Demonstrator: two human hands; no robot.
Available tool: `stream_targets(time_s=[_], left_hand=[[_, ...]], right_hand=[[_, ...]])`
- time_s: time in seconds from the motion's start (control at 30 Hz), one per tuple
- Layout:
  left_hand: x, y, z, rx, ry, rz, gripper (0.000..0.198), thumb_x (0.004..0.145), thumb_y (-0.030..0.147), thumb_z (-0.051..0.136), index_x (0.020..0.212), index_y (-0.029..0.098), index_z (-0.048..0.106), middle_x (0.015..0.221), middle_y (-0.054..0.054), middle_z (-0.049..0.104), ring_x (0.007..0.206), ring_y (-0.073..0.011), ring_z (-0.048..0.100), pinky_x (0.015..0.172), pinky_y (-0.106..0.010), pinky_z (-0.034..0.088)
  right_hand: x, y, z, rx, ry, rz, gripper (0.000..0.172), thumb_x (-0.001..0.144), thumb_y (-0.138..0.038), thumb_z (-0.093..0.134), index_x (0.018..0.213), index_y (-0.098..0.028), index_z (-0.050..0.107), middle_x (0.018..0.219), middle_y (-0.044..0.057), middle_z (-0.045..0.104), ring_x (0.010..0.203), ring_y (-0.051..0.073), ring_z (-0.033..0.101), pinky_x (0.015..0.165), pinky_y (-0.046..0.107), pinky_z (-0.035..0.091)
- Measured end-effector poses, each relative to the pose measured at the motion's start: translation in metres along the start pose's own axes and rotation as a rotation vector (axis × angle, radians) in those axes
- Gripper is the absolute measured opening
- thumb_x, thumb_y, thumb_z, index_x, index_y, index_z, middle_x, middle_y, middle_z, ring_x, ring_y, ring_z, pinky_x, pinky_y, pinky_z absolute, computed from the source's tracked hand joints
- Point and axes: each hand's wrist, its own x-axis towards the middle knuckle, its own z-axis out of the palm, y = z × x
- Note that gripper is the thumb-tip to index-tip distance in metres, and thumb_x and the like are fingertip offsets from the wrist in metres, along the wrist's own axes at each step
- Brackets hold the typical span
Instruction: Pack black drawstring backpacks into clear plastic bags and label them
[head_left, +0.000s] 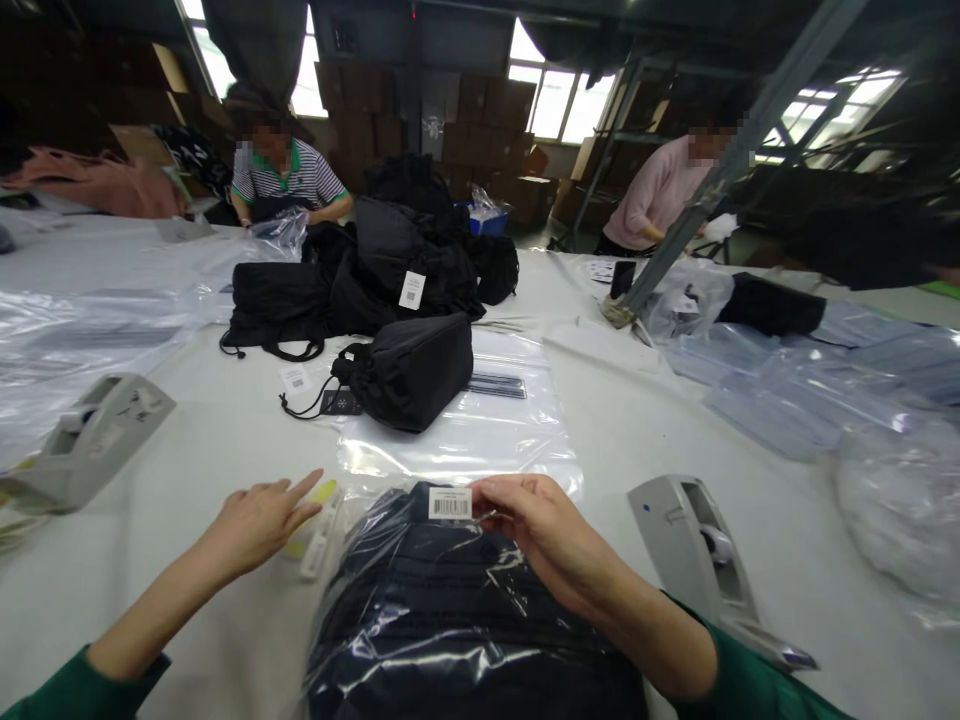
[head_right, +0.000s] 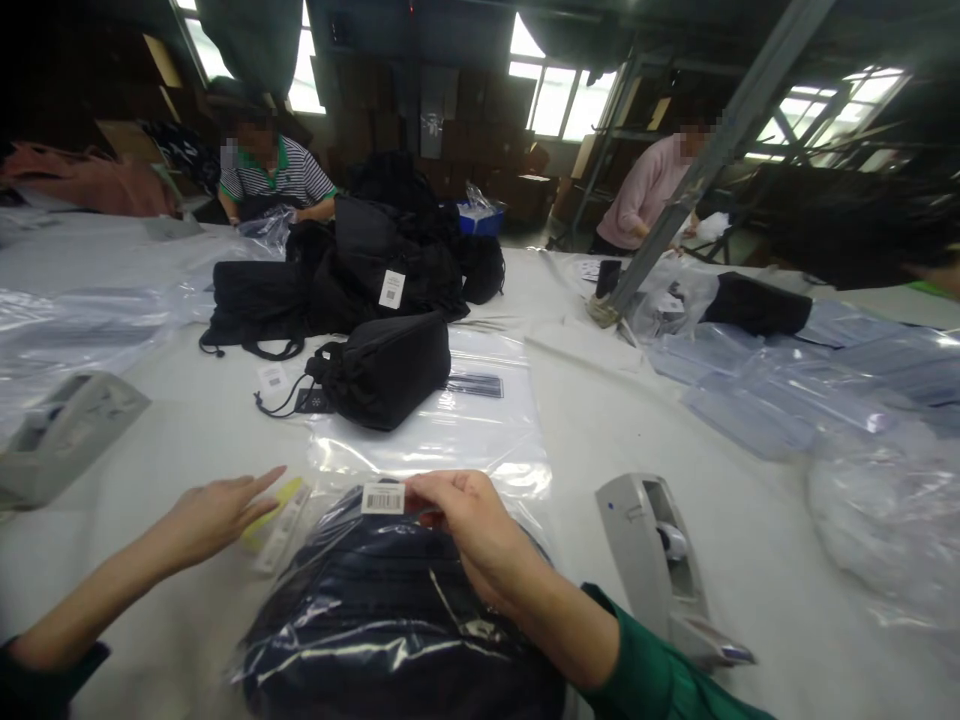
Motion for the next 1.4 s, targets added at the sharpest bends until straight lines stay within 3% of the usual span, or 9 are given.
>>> stream_targets(time_s=[0.07, 0.13, 0.3, 0.43, 0.63, 1.03, 1.2, 1.3, 1.4], left_hand=[[-0.003, 0.008, -0.003, 0.149, 0.163, 0.019, 0.05, 0.087, 0.046, 0.05, 0.129, 0.021, 0.061, 0.123, -0.019, 0.063, 0.121, -0.0439, 0.049, 0.098, -0.061, 0.034], [-0.009, 0.037, -0.011, -0.015, 0.187, 0.087, 0.046, 0.086, 0.048, 0.055, 0.12, 0.019, 0.066, 0.119, -0.017, 0.065, 0.118, -0.0398, 0.052, 0.1, -0.055, 0.037], [-0.022, 0.14, -0.022, -0.943, -0.282, 0.171, 0.029, 0.08, 0.039, 0.07, 0.102, 0.019, 0.07, 0.102, -0.007, 0.072, 0.097, -0.0244, 0.065, 0.09, -0.034, 0.048], [-0.02, 0.179, -0.011, -1.319, -0.357, 0.139, 0.029, 0.073, 0.032, 0.078, 0.094, 0.015, 0.07, 0.094, -0.006, 0.072, 0.09, -0.0207, 0.065, 0.086, -0.031, 0.049], [-0.02, 0.177, -0.007, -1.354, -0.276, 0.085, 0.031, 0.071, 0.034, 0.081, 0.093, 0.015, 0.069, 0.092, -0.006, 0.072, 0.091, -0.0203, 0.065, 0.086, -0.03, 0.048], [-0.025, 0.196, -0.001, -1.515, -0.253, 0.077, 0.028, 0.073, 0.032, 0.078, 0.094, 0.015, 0.07, 0.092, -0.006, 0.07, 0.094, -0.0211, 0.062, 0.092, -0.033, 0.043], [-0.022, 0.189, -0.003, -1.53, -0.217, 0.016, 0.022, 0.077, 0.029, 0.072, 0.094, 0.017, 0.065, 0.089, -0.003, 0.067, 0.09, -0.0179, 0.061, 0.088, -0.029, 0.044], [-0.018, 0.175, -0.006, -1.351, -0.15, 0.01, 0.012, 0.083, 0.029, 0.064, 0.088, 0.019, 0.06, 0.084, -0.001, 0.065, 0.082, -0.0163, 0.06, 0.08, -0.028, 0.046], [-0.017, 0.162, -0.004, -0.908, -0.149, 0.224, 0.019, 0.089, 0.033, 0.057, 0.101, 0.021, 0.066, 0.102, -0.005, 0.068, 0.1, -0.0216, 0.061, 0.093, -0.034, 0.045]], right_hand=[[0.0, 0.002, 0.001, 0.101, 0.054, 0.034, 0.018, 0.074, -0.031, 0.072, 0.067, -0.014, 0.072, 0.074, 0.004, 0.064, 0.075, 0.015, 0.055, 0.069, 0.026, 0.042], [0.0, 0.005, 0.002, 0.238, 0.081, 0.079, 0.014, 0.072, -0.029, 0.075, 0.075, -0.015, 0.074, 0.08, 0.005, 0.065, 0.08, 0.017, 0.056, 0.071, 0.027, 0.044], [-0.001, 0.013, 0.009, 0.495, 0.027, 0.15, 0.019, 0.074, -0.027, 0.076, 0.09, -0.018, 0.075, 0.094, 0.004, 0.067, 0.087, 0.016, 0.059, 0.074, 0.025, 0.046], [-0.001, 0.015, 0.008, 0.556, 0.052, 0.124, 0.02, 0.076, -0.028, 0.076, 0.093, -0.019, 0.074, 0.103, 0.005, 0.068, 0.086, 0.015, 0.059, 0.072, 0.023, 0.046], [-0.002, 0.019, 0.002, 0.522, 0.028, 0.133, 0.027, 0.077, -0.033, 0.075, 0.101, -0.019, 0.073, 0.115, 0.007, 0.067, 0.088, 0.016, 0.059, 0.074, 0.026, 0.047], [-0.003, 0.021, 0.003, 0.533, 0.04, 0.113, 0.026, 0.077, -0.032, 0.075, 0.1, -0.02, 0.073, 0.112, 0.007, 0.067, 0.092, 0.017, 0.059, 0.074, 0.026, 0.046], [-0.001, 0.022, -0.004, 0.472, 0.055, 0.105, 0.025, 0.076, -0.034, 0.077, 0.097, -0.019, 0.074, 0.106, 0.006, 0.068, 0.089, 0.017, 0.058, 0.073, 0.026, 0.046], [0.001, 0.018, -0.015, 0.325, 0.147, 0.038, 0.024, 0.072, -0.035, 0.081, 0.086, -0.017, 0.075, 0.091, 0.005, 0.069, 0.083, 0.016, 0.058, 0.072, 0.025, 0.045], [0.002, 0.018, -0.029, 0.203, 0.208, 0.021, 0.027, 0.069, -0.038, 0.083, 0.079, -0.015, 0.074, 0.079, 0.004, 0.067, 0.079, 0.015, 0.058, 0.071, 0.026, 0.044]])
